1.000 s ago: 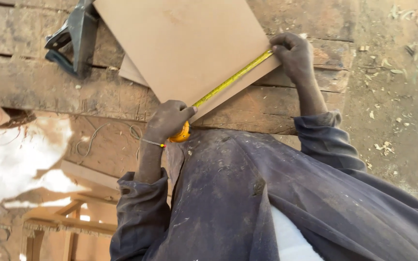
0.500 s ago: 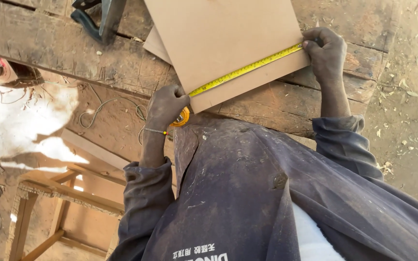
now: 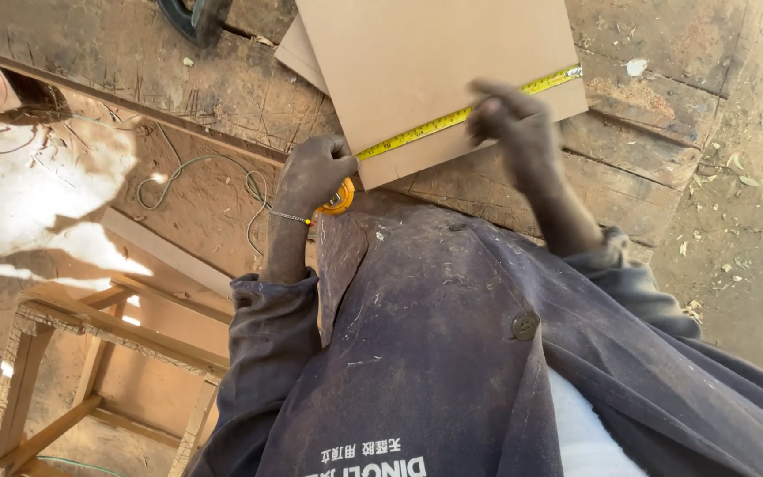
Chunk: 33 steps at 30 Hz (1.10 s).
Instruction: The person marks a small piece of wood with a pencil, then uses a tape measure to measure the length and width of a larger rectangular board. The person repositions the tape measure multiple times to measure different sides of the board.
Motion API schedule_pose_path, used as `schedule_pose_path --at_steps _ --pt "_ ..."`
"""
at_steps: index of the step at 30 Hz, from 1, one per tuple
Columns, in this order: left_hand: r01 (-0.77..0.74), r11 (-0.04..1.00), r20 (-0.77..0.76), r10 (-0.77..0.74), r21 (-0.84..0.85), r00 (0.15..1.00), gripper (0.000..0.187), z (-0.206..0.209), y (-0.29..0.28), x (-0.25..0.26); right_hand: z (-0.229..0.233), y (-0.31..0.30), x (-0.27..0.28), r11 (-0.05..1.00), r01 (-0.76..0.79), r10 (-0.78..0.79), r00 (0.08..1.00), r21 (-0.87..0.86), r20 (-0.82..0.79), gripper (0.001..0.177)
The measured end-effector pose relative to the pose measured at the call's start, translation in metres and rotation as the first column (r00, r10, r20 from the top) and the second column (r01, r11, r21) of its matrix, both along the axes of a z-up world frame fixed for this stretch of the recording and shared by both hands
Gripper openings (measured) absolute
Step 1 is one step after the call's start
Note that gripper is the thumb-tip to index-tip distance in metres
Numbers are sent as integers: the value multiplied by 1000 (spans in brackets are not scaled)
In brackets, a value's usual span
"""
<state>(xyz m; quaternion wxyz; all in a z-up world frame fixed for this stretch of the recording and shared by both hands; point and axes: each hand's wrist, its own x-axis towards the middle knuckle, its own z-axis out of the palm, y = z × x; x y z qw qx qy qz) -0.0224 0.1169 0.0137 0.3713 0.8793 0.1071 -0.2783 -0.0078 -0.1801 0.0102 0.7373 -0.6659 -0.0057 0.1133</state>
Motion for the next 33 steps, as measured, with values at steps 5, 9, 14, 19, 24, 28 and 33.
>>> schedule_pose_path --at_steps 5,9,14,19,24,28,33 --pt "45 998 34 -47 49 998 18 -27 6 0 -15 50 -4 992 -121 121 993 -29 -17 26" --pt "45 998 51 -47 49 998 15 -28 7 1 -15 65 -3 932 -219 242 969 -288 47 23" --pt "45 998 53 -47 41 998 15 -30 6 0 -48 66 -4 914 -170 230 966 -368 123 18" --pt "64 997 39 -65 36 997 16 -27 6 1 -45 67 -6 887 -143 239 956 -439 172 16" --pt "59 998 48 -60 18 997 16 -29 8 1 -47 69 -5 859 -142 263 947 -491 187 16" --pt "56 998 53 -57 20 997 16 -28 7 0 -43 69 -7 855 -140 260 949 -499 179 16" --pt "54 998 51 -54 14 997 17 -26 8 2 -42 70 -5 858 -141 269 943 -494 198 15"
